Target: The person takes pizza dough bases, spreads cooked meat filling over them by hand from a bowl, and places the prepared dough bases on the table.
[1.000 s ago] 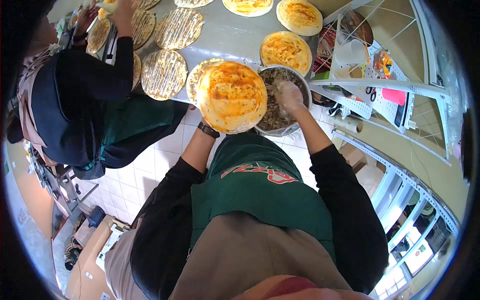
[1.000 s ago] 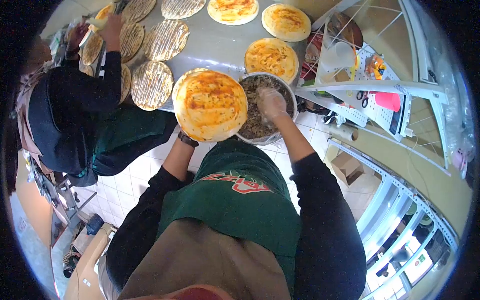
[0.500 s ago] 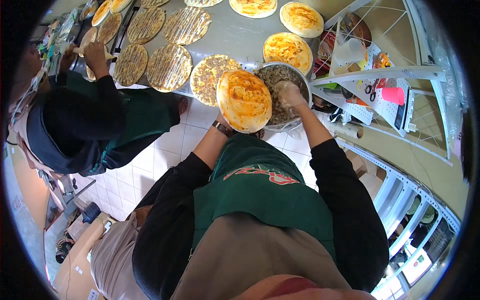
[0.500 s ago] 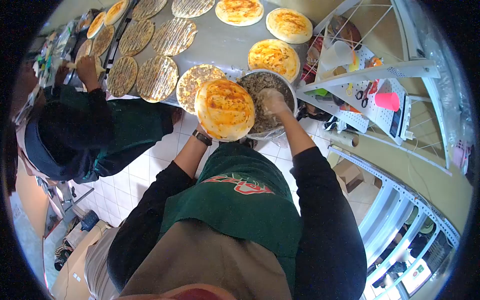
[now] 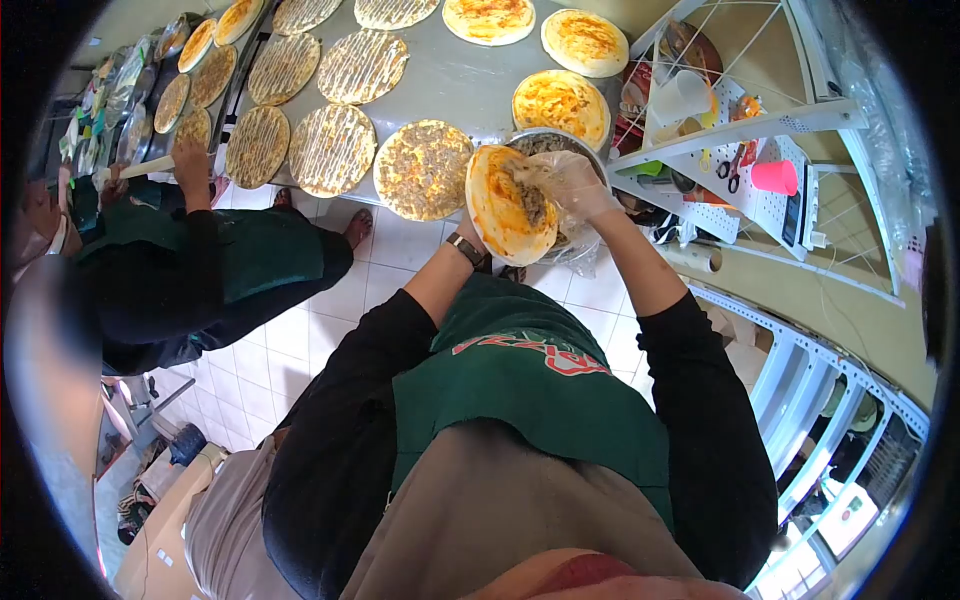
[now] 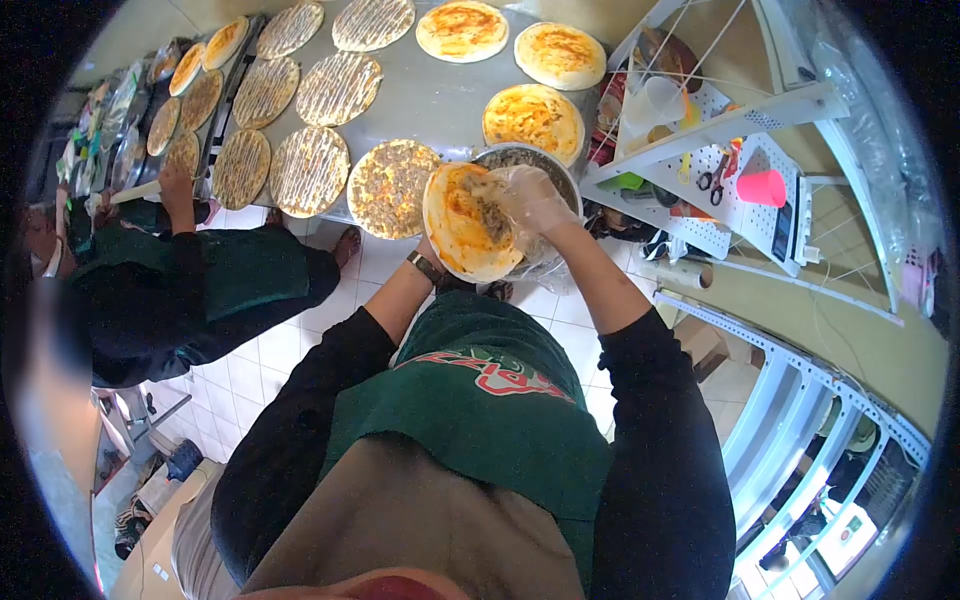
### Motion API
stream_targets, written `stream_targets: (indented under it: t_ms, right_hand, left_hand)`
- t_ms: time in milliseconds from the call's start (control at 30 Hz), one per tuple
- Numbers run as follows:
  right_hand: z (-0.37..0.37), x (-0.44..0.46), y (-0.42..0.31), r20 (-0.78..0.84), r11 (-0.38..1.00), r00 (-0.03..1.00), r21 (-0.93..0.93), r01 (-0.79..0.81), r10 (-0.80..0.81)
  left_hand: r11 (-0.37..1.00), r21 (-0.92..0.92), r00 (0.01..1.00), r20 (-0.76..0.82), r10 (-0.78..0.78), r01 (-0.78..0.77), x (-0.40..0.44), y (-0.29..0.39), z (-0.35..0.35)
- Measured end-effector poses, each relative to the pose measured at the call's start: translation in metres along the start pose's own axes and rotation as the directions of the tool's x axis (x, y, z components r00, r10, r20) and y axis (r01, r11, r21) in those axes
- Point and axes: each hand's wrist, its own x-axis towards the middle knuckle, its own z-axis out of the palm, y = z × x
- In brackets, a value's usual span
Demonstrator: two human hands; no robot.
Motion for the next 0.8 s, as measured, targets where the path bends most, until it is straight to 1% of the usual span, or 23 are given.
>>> stream_targets:
  t_ms: [33,67,100,133,200,233,300,333,400,433,467,533,567,600,633,667,700,767,800]
  right_hand:
    - [0.0,-0.002,0.006,-0.002,1.0,1.0,0.001,-0.001,0.001]
    - [-0.007,-0.01,0.0,-0.117,0.983,0.98,0.061,0.171,-0.163]
    - [-0.009,-0.017,-0.003,-0.238,0.934,0.919,0.1,0.343,-0.313]
    - [-0.009,-0.02,0.001,-0.239,0.934,0.919,0.1,0.344,-0.313]
    - [-0.009,-0.027,0.01,-0.231,0.966,0.947,-0.179,0.185,-0.224]
    - [-0.005,-0.03,0.013,-0.233,0.966,0.946,-0.179,0.185,-0.224]
    - [0.0,-0.04,0.007,-0.241,0.966,0.956,-0.234,0.109,-0.166]
    - [0.006,-0.044,0.002,-0.243,0.966,0.955,-0.233,0.111,-0.168]
    - [0.015,-0.054,-0.016,-0.334,0.983,0.939,-0.18,0.026,-0.085]
    - [0.014,-0.064,-0.023,-0.235,0.958,0.94,-0.203,0.201,-0.247]
    - [0.022,-0.068,-0.026,-0.236,0.958,0.94,-0.202,0.202,-0.248]
    - [0.046,-0.07,-0.023,-0.309,0.936,0.884,-0.125,0.328,-0.351]
    - [0.057,-0.069,-0.008,-0.333,0.941,0.883,-0.042,0.335,-0.33]
    - [0.059,-0.067,0.002,-0.336,0.941,0.883,-0.041,0.335,-0.329]
    - [0.059,-0.063,0.013,-0.246,0.96,0.948,-0.242,0.14,-0.2]
    - [0.057,-0.061,0.016,-0.187,0.895,0.981,-0.444,-0.043,-0.045]
    - [0.056,-0.061,0.018,-0.19,0.896,0.981,-0.441,-0.043,-0.047]
    - [0.055,-0.065,0.021,-0.293,0.846,0.924,-0.53,0.057,-0.246]
    - [0.051,-0.067,0.009,-0.295,0.847,0.924,-0.529,0.053,-0.242]
  left_hand:
    - [1.0,0.018,1.0,0.003,-0.016,0.016,-0.001,0.0,0.003]
    - [1.0,0.018,1.0,0.003,-0.016,0.016,-0.004,-0.001,0.011]
    - [1.0,0.03,1.0,0.005,-0.01,0.01,-0.007,-0.002,0.018]
    - [0.999,0.041,1.0,0.007,-0.003,0.003,-0.01,-0.002,0.026]
    - [0.999,0.038,1.0,0.007,0.014,-0.014,-0.009,-0.001,0.028]
    - [0.999,0.034,1.0,0.006,0.029,-0.029,-0.009,-0.001,0.029]
    - [0.998,0.028,0.998,0.004,0.062,-0.062,-0.008,0.0,0.032]
    - [0.997,0.025,0.997,0.002,0.079,-0.079,-0.008,0.002,0.032]
    - [0.993,0.018,0.993,-0.003,0.115,-0.115,-0.007,0.004,0.033]
    - [0.991,0.013,0.991,-0.006,0.132,-0.132,-0.007,0.004,0.033]
    - [0.991,0.015,0.991,-0.007,0.133,-0.133,-0.006,0.005,0.027]
    - [0.989,0.047,0.989,0.035,0.141,-0.142,-0.001,0.007,0.01]
    - [0.989,0.049,0.99,0.034,0.139,-0.141,-0.003,0.007,0.013]
    - [0.987,0.078,0.99,0.023,0.142,-0.143,-0.007,0.005,0.019]
    - [0.983,0.107,0.989,0.013,0.147,-0.147,-0.011,0.005,0.026]
    - [0.983,0.111,0.989,0.015,0.147,-0.148,-0.012,0.006,0.028]
    - [0.985,0.096,0.989,0.006,0.144,-0.144,-0.014,0.008,0.03]
    - [0.989,0.06,0.991,-0.015,0.135,-0.134,-0.016,0.007,0.033]
    - [0.991,0.04,0.992,-0.027,0.127,-0.126,-0.018,0.006,0.033]
